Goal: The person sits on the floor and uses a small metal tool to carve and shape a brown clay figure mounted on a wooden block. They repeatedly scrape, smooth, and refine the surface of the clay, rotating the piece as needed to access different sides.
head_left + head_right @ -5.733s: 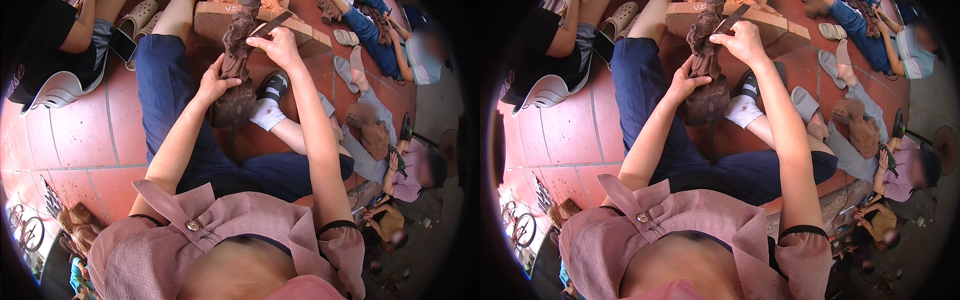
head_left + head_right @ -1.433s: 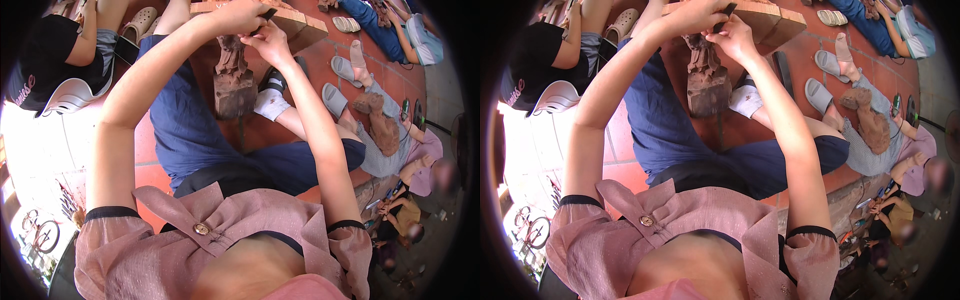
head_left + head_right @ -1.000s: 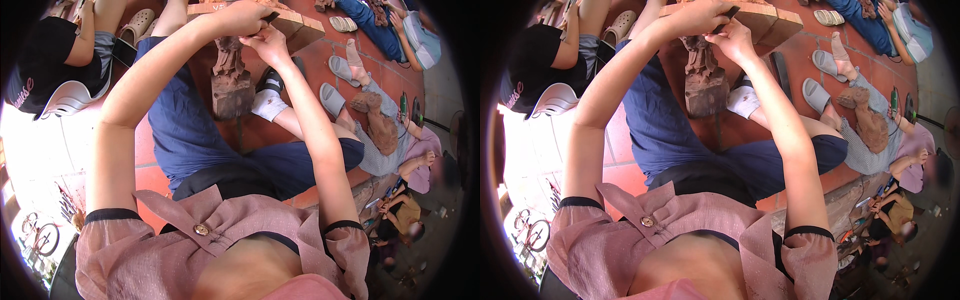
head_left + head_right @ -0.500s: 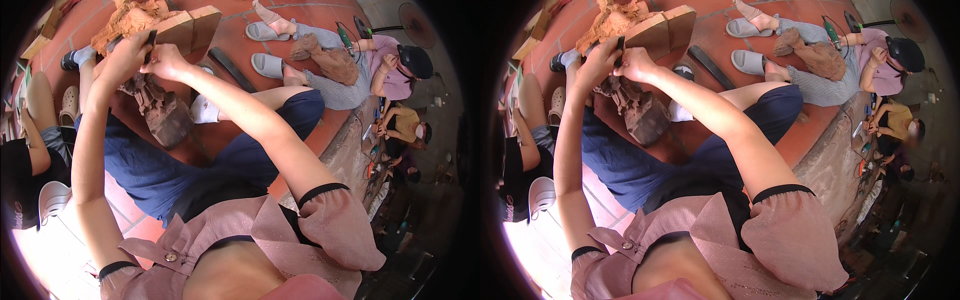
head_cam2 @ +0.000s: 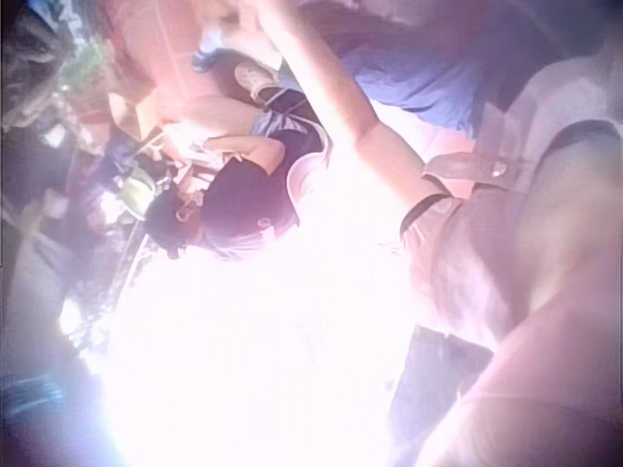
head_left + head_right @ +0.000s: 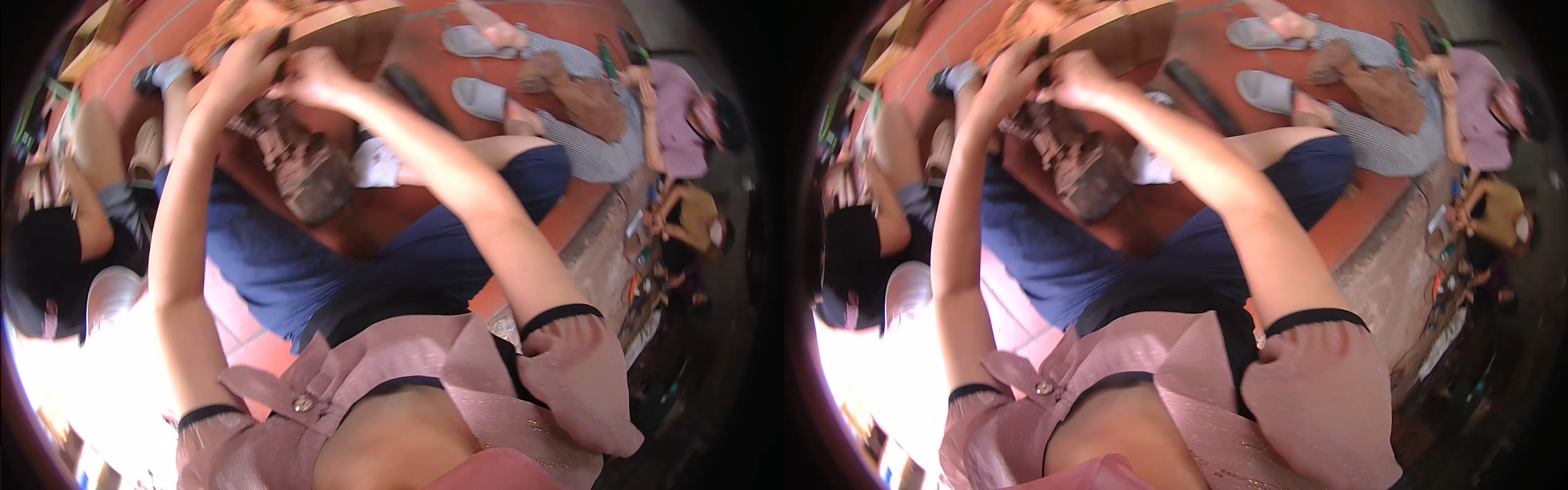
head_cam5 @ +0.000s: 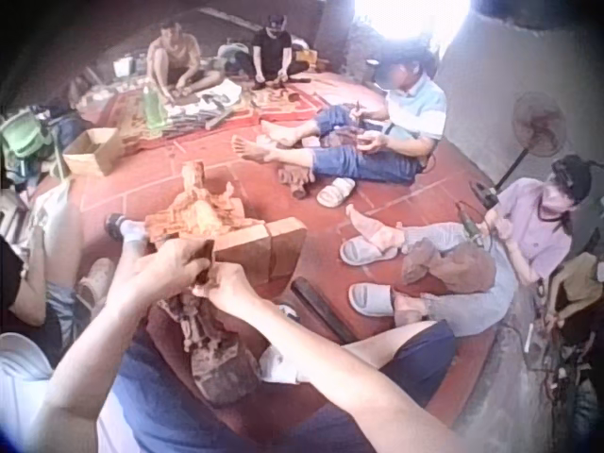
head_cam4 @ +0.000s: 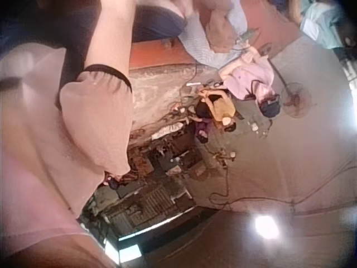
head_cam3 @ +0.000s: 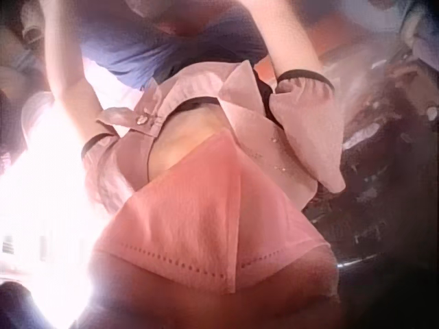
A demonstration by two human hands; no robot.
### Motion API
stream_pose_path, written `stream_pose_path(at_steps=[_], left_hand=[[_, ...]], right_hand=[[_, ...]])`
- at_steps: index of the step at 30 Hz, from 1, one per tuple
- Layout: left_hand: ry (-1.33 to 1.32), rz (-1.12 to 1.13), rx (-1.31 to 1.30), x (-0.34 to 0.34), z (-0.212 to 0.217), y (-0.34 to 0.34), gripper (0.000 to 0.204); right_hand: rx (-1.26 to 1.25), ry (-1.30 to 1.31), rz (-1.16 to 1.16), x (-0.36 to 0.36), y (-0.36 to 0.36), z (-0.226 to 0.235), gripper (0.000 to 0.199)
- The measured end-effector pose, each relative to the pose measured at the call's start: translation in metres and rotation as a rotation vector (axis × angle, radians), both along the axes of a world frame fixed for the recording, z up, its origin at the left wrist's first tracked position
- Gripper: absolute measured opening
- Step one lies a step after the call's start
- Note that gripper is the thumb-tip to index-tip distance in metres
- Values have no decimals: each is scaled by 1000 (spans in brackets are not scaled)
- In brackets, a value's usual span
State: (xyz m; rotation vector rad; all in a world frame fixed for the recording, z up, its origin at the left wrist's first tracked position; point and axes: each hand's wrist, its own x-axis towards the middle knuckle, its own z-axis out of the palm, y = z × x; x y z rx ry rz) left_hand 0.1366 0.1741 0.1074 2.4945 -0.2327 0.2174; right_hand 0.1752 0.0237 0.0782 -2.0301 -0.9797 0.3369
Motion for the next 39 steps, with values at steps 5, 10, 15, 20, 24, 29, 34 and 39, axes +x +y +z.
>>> stream_pose_path(at_steps=[5,10,15,20,24,29,34,39], left_hand=[[94,-41,-230,-1,39,-14,15],[185,-112,-5,-16,42,-2,23],[158,-17,-62,-8,21,-3,25],[218,-8,-110,-12,19,-5,22],[135,3,-146,-3,15,-6,23],[121,-2,-144,-10,14,-5,22],[-21,130,-106,-13,19,-14,25],[-160,467,-587,-82,26,-17,18]], right_hand=[[354,301,10,28,1,-33,25],[138,30,7,1,0,-17,29],[-117,13,12,18,1,-24,34],[198,16,26,2,-5,-29,33],[-149,-103,51,21,0,-16,34],[14,5,78,6,-6,-6,38],[76,21,-16,11,-6,-28,31],[477,625,-167,-9,-38,-27,20]])
